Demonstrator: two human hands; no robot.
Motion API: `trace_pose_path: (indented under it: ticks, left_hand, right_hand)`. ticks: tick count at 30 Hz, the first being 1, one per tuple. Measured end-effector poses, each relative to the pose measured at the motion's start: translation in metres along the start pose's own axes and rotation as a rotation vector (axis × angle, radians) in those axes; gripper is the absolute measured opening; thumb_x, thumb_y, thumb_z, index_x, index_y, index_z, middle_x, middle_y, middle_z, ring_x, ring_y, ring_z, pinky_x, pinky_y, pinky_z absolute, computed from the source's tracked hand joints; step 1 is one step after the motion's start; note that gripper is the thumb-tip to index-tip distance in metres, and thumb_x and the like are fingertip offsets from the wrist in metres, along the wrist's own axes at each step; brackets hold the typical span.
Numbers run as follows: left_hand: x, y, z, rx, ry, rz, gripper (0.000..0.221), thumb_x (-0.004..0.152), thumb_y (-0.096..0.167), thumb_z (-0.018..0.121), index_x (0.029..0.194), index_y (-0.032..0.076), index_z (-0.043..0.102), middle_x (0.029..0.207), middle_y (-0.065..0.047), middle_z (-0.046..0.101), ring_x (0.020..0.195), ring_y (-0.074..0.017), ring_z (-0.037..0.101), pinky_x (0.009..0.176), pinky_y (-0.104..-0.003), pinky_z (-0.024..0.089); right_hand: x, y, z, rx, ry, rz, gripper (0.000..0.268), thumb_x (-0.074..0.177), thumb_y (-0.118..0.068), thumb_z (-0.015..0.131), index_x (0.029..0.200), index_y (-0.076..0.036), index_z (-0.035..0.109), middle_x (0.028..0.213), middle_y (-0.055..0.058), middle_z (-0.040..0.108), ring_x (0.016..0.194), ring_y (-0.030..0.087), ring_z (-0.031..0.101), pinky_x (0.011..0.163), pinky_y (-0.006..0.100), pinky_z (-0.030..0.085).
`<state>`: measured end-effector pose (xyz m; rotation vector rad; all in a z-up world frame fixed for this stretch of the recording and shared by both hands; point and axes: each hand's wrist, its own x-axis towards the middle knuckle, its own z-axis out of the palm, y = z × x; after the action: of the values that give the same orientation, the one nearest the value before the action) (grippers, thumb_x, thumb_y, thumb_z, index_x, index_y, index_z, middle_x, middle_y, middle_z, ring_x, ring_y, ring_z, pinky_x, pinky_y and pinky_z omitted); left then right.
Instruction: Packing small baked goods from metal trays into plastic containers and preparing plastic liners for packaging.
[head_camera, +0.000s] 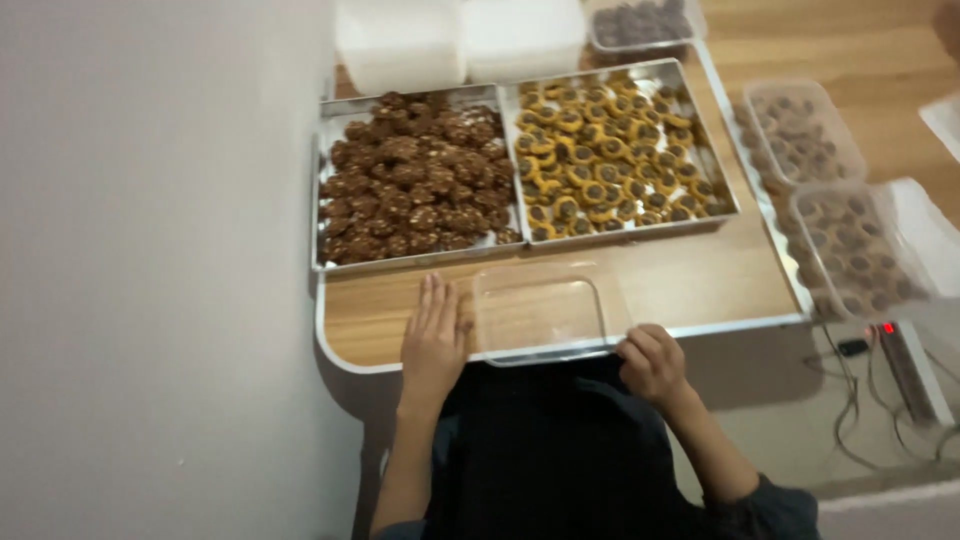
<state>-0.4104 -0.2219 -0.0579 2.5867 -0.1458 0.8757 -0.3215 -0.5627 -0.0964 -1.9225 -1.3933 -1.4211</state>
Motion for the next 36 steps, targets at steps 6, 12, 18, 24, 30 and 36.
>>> trace_pose_path:
  ticks: [6, 12, 18, 24, 30, 36]
  left_hand:
    - [0.001, -0.008, 0.0, 0.024, -0.066, -0.11, 0.056, 0.107, 0.039, 0.046, 0.146, -0.001, 0.053, 0.155, -0.026, 0.046, 0.144, -0.0427, 0.042, 0.103, -0.053, 0.046]
    - [0.007, -0.015, -0.017, 0.055, -0.094, -0.19, 0.063, 0.106, 0.042, 0.044, 0.149, -0.004, 0.048, 0.156, -0.029, 0.044, 0.143, -0.0469, 0.041, 0.1, -0.057, 0.047]
    - [0.006, -0.02, -0.015, 0.057, -0.21, -0.259, 0.069, 0.104, 0.045, 0.047, 0.154, -0.002, 0.04, 0.161, -0.027, 0.035, 0.15, -0.0435, 0.03, 0.115, -0.056, 0.034]
    - [0.006, -0.026, -0.01, 0.084, -0.268, -0.283, 0.073, 0.102, 0.048, 0.047, 0.156, 0.001, 0.036, 0.164, -0.024, 0.032, 0.154, -0.0384, 0.025, 0.121, -0.053, 0.025]
    - [0.009, -0.025, -0.012, 0.117, -0.277, -0.212, 0.074, 0.102, 0.047, 0.049, 0.156, -0.001, 0.035, 0.165, -0.024, 0.029, 0.154, -0.0375, 0.026, 0.123, -0.05, 0.023]
    - [0.016, -0.016, -0.02, 0.095, -0.336, -0.24, 0.073, 0.104, 0.047, 0.045, 0.157, -0.003, 0.033, 0.165, -0.026, 0.025, 0.155, -0.0373, 0.023, 0.125, -0.049, 0.017]
  right_hand:
    - [0.044, -0.007, -0.004, -0.018, -0.023, -0.022, 0.018, 0.1, -0.002, 0.051, 0.096, -0.001, 0.068, 0.089, 0.016, 0.062, 0.071, 0.032, 0.06, 0.059, 0.044, 0.058]
    - [0.039, 0.009, -0.012, 0.179, 0.019, 0.123, 0.028, 0.098, -0.019, 0.06, 0.114, -0.001, 0.075, 0.098, 0.019, 0.068, 0.077, 0.037, 0.066, 0.06, 0.048, 0.058]
    - [0.104, 0.043, -0.02, -0.003, -0.084, 0.288, 0.023, 0.1, -0.003, 0.066, 0.118, 0.008, 0.075, 0.11, 0.027, 0.071, 0.085, 0.041, 0.066, 0.073, 0.047, 0.056]
    - [0.079, 0.074, 0.002, -0.135, -0.192, 0.269, 0.023, 0.106, -0.002, 0.066, 0.124, 0.008, 0.077, 0.113, 0.025, 0.071, 0.085, 0.037, 0.064, 0.077, 0.046, 0.054]
    - [0.055, 0.085, 0.013, -0.26, -0.285, 0.323, 0.014, 0.098, -0.004, 0.077, 0.11, -0.005, 0.082, 0.108, 0.011, 0.073, 0.088, 0.027, 0.066, 0.082, 0.037, 0.055]
    - [0.043, 0.094, 0.023, -0.254, -0.253, 0.312, 0.007, 0.099, -0.009, 0.078, 0.105, -0.006, 0.081, 0.101, 0.01, 0.07, 0.082, 0.028, 0.066, 0.077, 0.038, 0.055]
